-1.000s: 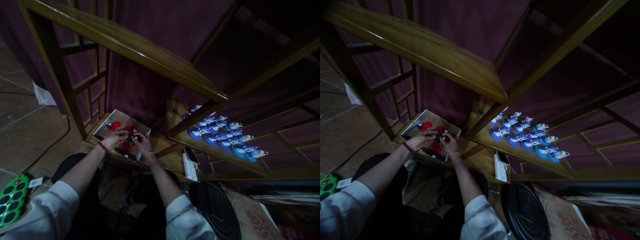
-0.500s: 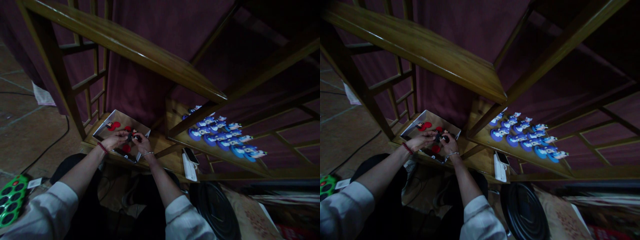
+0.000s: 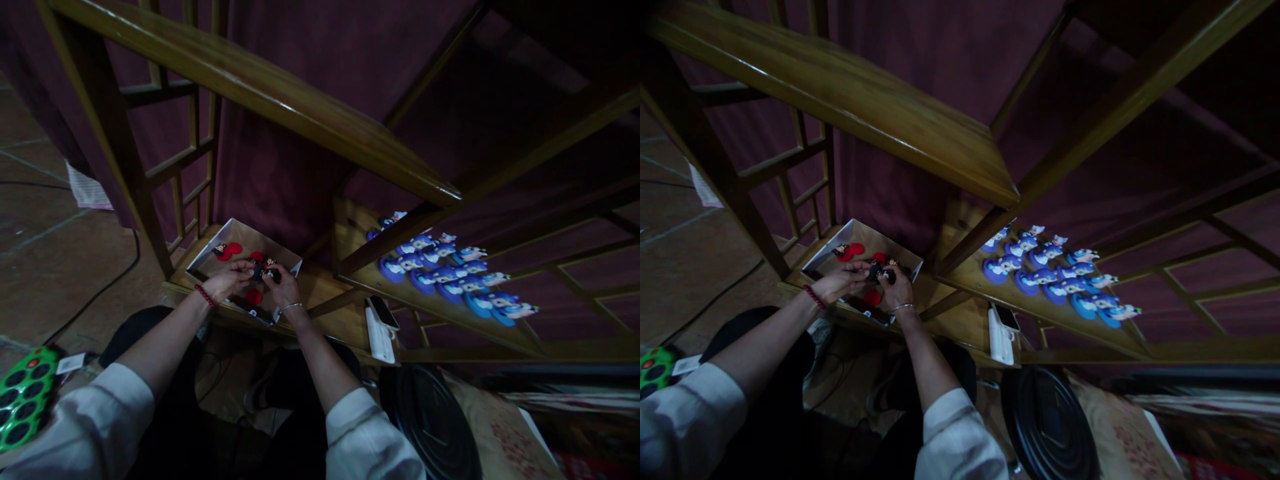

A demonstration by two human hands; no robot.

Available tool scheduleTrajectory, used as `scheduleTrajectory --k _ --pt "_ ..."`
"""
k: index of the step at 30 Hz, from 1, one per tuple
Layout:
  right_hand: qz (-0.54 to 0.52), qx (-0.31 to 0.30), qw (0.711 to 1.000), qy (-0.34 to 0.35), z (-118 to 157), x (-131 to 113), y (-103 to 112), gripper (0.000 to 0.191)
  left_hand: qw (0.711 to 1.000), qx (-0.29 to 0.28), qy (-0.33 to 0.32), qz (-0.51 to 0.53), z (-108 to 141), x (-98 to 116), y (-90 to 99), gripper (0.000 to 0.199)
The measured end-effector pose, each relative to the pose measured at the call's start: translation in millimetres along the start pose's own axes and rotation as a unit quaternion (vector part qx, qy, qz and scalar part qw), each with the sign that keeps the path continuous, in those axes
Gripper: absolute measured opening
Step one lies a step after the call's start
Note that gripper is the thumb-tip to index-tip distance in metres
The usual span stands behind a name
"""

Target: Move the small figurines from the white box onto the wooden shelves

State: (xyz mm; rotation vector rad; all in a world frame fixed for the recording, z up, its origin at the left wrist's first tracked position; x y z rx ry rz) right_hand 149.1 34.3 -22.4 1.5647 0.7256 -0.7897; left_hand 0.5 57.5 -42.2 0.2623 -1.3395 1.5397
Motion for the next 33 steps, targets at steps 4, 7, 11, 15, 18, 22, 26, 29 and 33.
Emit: scheduleTrajectory --k 4,7,11,15,18,22,26,29,33 --pt "-0.012 -0.005 1.000 -0.013 -3 1 -3 0.019 1.000 0.011 -0.009 0.014 -2 1 2.3 0.014" --pt "-0.013 -0.012 1.000 -0.021 -5 1 -3 0.020 1.000 0.017 -0.009 0.025 -4 2 5.1 0.014" --pt "-0.012 -0.032 0.999 -0.016 -8 0 0 0.021 0.999 0.021 -0.009 0.030 -5 2 5.5 0.014" --pt "-0.018 -0.037 0.999 -0.009 -11 0 4 0.020 0.999 0.014 -0.008 0.031 -4 2 3.4 0.014" --pt "-0.025 -0.043 0.998 -0.024 -12 5 3 0.021 0.999 0.017 -0.009 0.026 -3 3 3.3 0.013" --pt "-0.051 -0.063 0.996 -0.035 -16 11 1 0.026 1.000 0.016 -0.009 0.019 -3 3 4.0 0.012" --pt "-0.104 -0.061 0.992 -0.041 -18 14 -1 0.026 1.000 -0.001 -0.015 0.020 -2 4 3.1 0.009" --pt "-0.138 -0.056 0.987 -0.066 -18 13 -1 0.027 0.999 -0.011 -0.021 0.021 -2 5 1.8 0.008" --pt "-0.184 -0.071 0.972 -0.130 -15 9 0 0.034 1.000 -0.014 -0.016 0.016 -1 6 0.3 0.008"
Point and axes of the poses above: each hand's wrist, its own z-axis away from the middle knuckle, its own y-axis out of the back of the hand, x = y × z, the point moved 2 cm from there along -z, towards the middle knuckle, and after that the axes turned 1 degree about y, right-handed, at the moved point
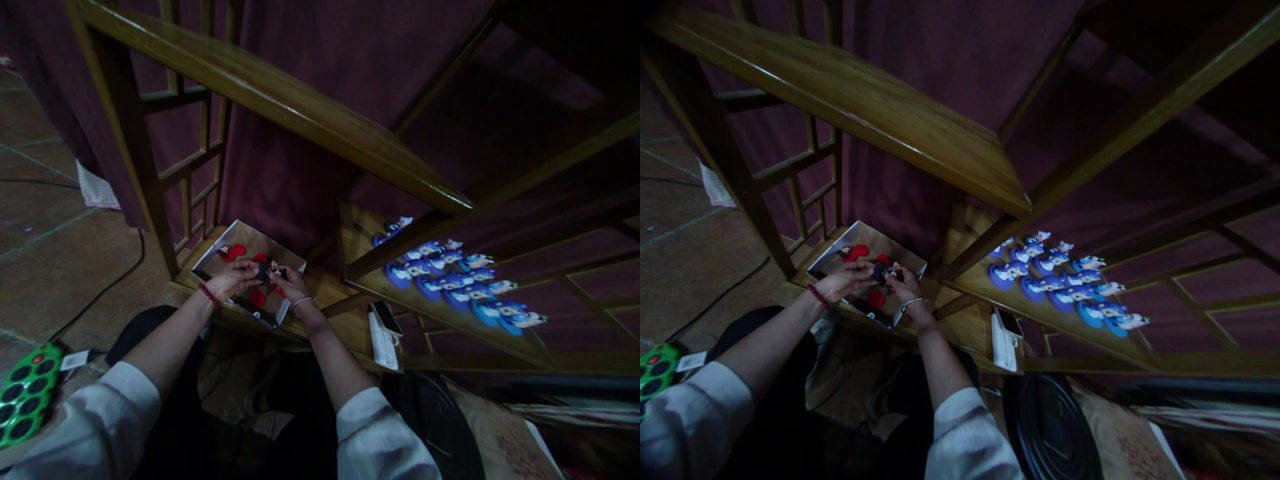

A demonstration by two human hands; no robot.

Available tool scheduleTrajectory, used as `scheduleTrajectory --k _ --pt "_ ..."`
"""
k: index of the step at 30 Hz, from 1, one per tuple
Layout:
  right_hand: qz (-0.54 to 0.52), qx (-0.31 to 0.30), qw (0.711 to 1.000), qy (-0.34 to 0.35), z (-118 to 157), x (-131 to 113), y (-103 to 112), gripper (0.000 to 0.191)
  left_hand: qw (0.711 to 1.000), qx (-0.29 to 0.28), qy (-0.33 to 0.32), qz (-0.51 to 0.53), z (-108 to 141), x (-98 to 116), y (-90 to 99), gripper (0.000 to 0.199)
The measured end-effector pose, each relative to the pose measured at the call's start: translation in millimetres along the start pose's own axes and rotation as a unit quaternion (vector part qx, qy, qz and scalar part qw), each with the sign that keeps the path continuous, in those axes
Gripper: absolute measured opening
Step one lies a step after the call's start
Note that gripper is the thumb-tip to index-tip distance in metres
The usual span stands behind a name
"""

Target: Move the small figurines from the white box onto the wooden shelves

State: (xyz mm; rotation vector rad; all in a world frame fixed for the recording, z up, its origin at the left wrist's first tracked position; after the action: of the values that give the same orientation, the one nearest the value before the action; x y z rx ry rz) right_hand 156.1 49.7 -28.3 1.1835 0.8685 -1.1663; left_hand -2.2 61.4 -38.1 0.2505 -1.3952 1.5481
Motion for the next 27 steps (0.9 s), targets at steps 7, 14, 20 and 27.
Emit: scheduleTrajectory --k 7,14,20,27 --pt "-0.123 -0.042 0.989 -0.066 4 -6 1 0.038 1.000 -0.018 0.008 -0.002 2 1 -1.9 0.010" --pt "-0.149 -0.046 0.984 -0.089 5 -9 2 0.037 1.000 -0.020 0.015 -0.001 0 0 -1.3 0.011" --pt "-0.074 -0.035 0.996 -0.047 2 -5 3 0.036 1.000 -0.015 0.019 -0.004 -3 -3 2.3 0.010" --pt "0.092 -0.024 0.995 0.023 -7 -4 -4 0.027 0.999 0.032 0.016 0.004 -1 -1 6.3 0.005"
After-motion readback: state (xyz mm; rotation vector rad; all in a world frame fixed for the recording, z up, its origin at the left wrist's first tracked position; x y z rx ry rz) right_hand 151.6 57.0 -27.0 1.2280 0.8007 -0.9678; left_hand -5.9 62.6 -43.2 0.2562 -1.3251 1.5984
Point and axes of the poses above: each hand's wrist, its own z-axis away from the middle knuckle, its own y-axis out of the back of the hand, x = y × z, the point moved 2 cm from there along -z, towards the middle knuckle, and after that the axes turned 1 degree about y, right-handed, at the moved point
